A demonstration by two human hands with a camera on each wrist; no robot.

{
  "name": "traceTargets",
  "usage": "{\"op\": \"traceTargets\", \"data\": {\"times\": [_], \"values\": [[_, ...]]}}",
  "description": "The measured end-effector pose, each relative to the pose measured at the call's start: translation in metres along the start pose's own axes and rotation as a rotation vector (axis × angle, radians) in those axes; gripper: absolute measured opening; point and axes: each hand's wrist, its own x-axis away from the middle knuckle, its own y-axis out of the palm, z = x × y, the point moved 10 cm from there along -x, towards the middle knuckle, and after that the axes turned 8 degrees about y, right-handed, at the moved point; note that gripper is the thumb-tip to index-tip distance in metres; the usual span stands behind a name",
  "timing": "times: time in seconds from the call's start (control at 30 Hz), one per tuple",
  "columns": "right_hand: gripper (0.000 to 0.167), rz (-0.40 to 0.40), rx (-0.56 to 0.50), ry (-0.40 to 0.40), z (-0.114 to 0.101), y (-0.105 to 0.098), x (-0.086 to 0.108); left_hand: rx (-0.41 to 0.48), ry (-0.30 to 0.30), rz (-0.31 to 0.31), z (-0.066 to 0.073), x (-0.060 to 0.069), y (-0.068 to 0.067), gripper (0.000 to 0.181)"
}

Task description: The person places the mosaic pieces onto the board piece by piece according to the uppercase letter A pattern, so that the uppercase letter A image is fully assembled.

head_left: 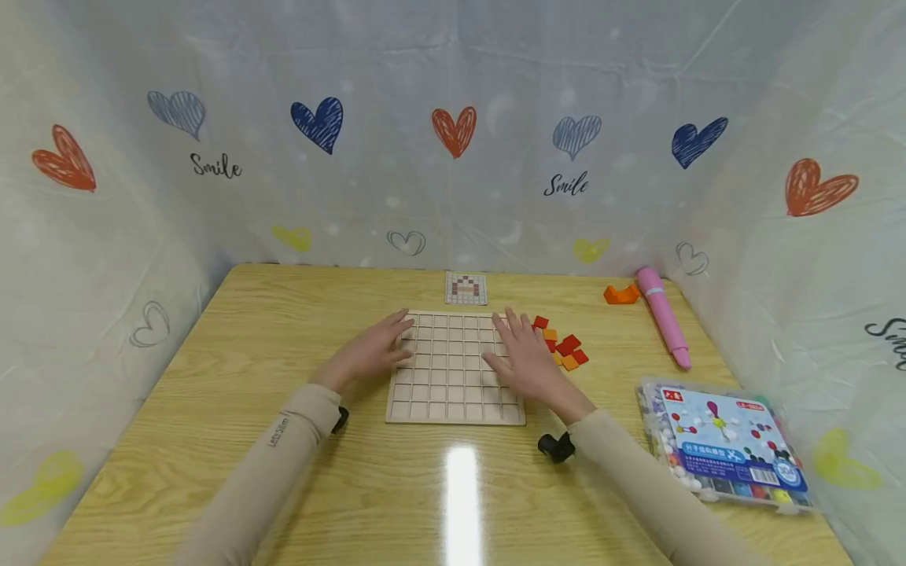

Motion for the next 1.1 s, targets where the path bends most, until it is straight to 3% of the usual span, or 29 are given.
{"op": "traceTargets", "data": {"times": [0.17, 0.3, 0.43, 0.57, 0.67, 0.9, 1.1], "values": [[0.073, 0.011, -0.308, 0.122, 0.028, -0.015, 0.02, 0.309, -0.114, 0.093, -0.026, 0.006, -0.005, 0.054], [0.068, 0.071, -0.431, 0.216, 0.057, -0.028, 0.034, 0.428, -0.117, 0.137, -0.031, 0.006, -0.005, 0.045], [0.062, 0.131, -0.48, 0.291, 0.082, -0.035, 0.045, 0.467, -0.132, 0.106, -0.034, 0.007, 0.002, 0.039], [0.054, 0.17, -0.52, 0.367, 0.104, -0.038, 0.055, 0.448, -0.112, 0.071, -0.035, 0.007, 0.005, 0.034], [0.051, 0.177, -0.553, 0.407, 0.116, -0.038, 0.06, 0.436, -0.095, 0.065, -0.037, 0.009, 0.005, 0.034], [0.051, 0.174, -0.659, 0.493, 0.135, -0.033, 0.07, 0.462, -0.123, 0.068, -0.046, 0.012, 0.007, 0.034], [0.053, 0.148, -0.703, 0.555, 0.147, -0.024, 0.071, 0.428, -0.108, 0.064, -0.046, 0.012, 0.007, 0.033]]}}
